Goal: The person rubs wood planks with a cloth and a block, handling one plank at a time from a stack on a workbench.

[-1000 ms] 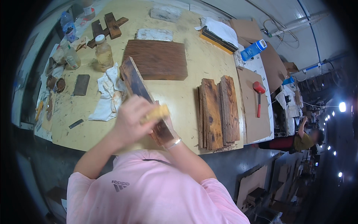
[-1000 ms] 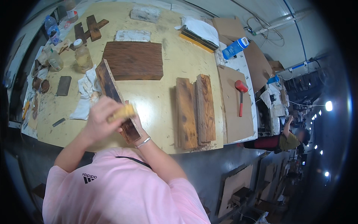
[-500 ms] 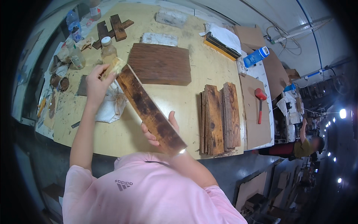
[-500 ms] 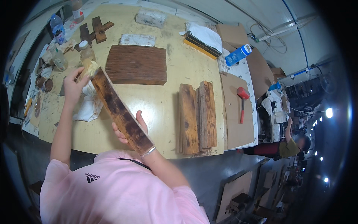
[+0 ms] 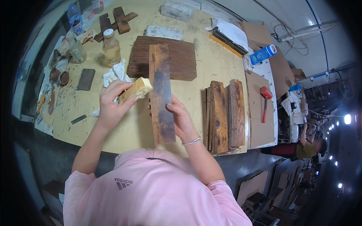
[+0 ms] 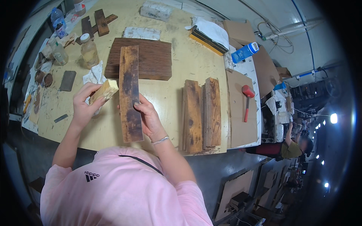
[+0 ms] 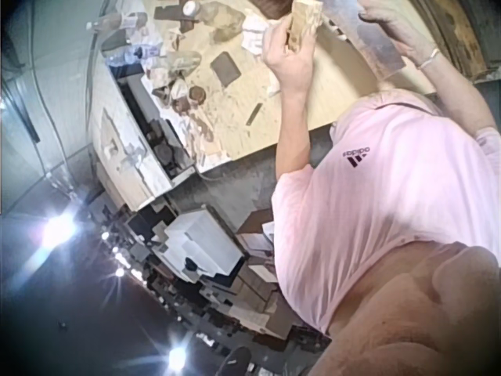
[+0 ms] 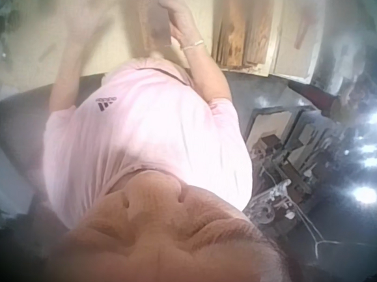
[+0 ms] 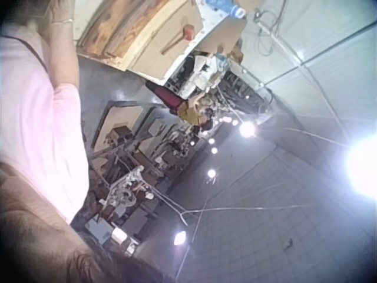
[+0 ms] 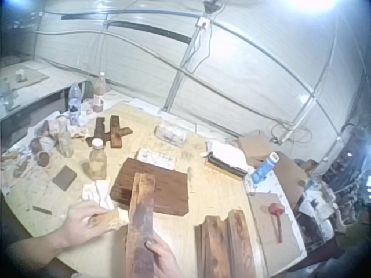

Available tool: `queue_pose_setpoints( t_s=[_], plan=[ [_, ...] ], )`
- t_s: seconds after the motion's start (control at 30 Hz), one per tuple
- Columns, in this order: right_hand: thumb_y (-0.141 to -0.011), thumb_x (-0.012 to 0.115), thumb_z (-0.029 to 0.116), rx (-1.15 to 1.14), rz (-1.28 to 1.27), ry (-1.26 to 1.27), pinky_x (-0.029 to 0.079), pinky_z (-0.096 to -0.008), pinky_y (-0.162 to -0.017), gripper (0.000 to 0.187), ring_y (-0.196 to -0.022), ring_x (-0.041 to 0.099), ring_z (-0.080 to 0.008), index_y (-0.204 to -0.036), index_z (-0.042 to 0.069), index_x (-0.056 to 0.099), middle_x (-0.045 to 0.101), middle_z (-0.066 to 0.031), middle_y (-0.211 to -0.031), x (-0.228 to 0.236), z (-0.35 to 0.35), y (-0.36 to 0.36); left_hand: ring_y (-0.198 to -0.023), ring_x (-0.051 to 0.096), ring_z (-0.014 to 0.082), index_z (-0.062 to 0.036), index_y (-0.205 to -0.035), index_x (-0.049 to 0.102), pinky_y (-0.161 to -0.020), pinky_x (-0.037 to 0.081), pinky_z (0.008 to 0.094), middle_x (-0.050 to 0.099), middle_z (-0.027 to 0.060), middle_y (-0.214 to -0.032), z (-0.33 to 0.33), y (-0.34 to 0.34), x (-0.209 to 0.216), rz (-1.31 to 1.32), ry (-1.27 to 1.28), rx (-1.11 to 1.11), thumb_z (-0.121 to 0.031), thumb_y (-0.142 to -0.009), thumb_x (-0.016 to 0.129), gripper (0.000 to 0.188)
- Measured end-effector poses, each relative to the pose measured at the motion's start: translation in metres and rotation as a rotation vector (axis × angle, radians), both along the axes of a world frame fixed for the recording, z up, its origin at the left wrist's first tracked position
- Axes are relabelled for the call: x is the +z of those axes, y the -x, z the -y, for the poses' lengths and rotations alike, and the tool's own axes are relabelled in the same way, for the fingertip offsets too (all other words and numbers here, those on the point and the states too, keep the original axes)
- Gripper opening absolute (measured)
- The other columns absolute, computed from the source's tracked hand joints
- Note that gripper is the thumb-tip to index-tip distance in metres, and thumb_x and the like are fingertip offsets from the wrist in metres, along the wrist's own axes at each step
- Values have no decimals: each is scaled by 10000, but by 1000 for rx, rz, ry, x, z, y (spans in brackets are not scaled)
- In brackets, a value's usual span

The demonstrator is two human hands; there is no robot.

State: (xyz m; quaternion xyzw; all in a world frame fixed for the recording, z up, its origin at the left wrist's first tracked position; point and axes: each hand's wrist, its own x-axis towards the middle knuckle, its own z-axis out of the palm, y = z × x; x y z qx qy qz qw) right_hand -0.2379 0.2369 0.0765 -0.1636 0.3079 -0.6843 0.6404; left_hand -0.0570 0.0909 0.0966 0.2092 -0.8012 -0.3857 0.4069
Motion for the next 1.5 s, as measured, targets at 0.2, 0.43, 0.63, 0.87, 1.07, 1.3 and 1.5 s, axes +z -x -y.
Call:
queue_pose_setpoints(
  t_s=[0.2,0.43,0.63,0.87,1.07,1.3,1.5],
  plan=[
    [-853,493,18,-121,-169,-108,542,-302,-895,507,-1008,653,-156,-1358,-21,498,654,-98,-1170,8,0,8,-840,642,244,26,-1055,676,-747,500,321,655,119,-935,4,29,-7,-29,40,6,6,-711,768,357],
    [-829,497,83,-243,-283,-65,460,-316,-1012,557,-1158,585,-179,-1378,-13,498,604,-112,-1292,15,-10,38,-781,610,286,-7,-1023,696,-682,503,374,644,121,-883,-57,14,-20,75,165,-237,-97,-671,816,382],
    [-840,483,21,-317,-229,-41,500,-311,-951,528,-1082,615,-171,-1367,-19,497,627,-98,-1233,14,-14,48,-743,597,273,-17,-1012,697,-636,482,378,634,113,-852,-66,-10,-35,87,147,-352,-103,-664,813,377],
    [-843,473,-5,-326,-157,-37,525,-299,-910,517,-1040,634,-163,-1359,-25,496,637,-91,-1200,18,-8,39,-741,600,275,-13,-1002,696,-630,480,374,641,120,-870,-50,25,-16,17,216,-210,-95,-636,822,396],
    [-838,478,6,-320,-265,-83,525,-300,-905,512,-1038,632,-158,-1348,-29,503,634,-94,-1208,16,-18,51,-705,595,277,-1,-1010,692,-589,477,369,642,119,-850,-81,-14,-42,31,221,-404,-118,-602,827,445],
    [-809,546,55,-135,-239,-156,513,-289,-923,537,-1034,630,-147,-1339,-33,525,638,-88,-1213,2,-32,28,-773,609,282,-18,-1043,689,-651,499,368,644,115,-878,-22,33,-9,8,372,-92,-56,-621,804,438],
    [-774,597,78,3,-232,-171,493,-292,-969,636,-1075,627,-151,-1384,-60,482,629,-106,-1248,-18,-50,22,-801,630,256,-11,-1028,698,-713,503,349,663,110,-893,61,31,0,16,237,231,-58,-709,779,333]
  ],
)
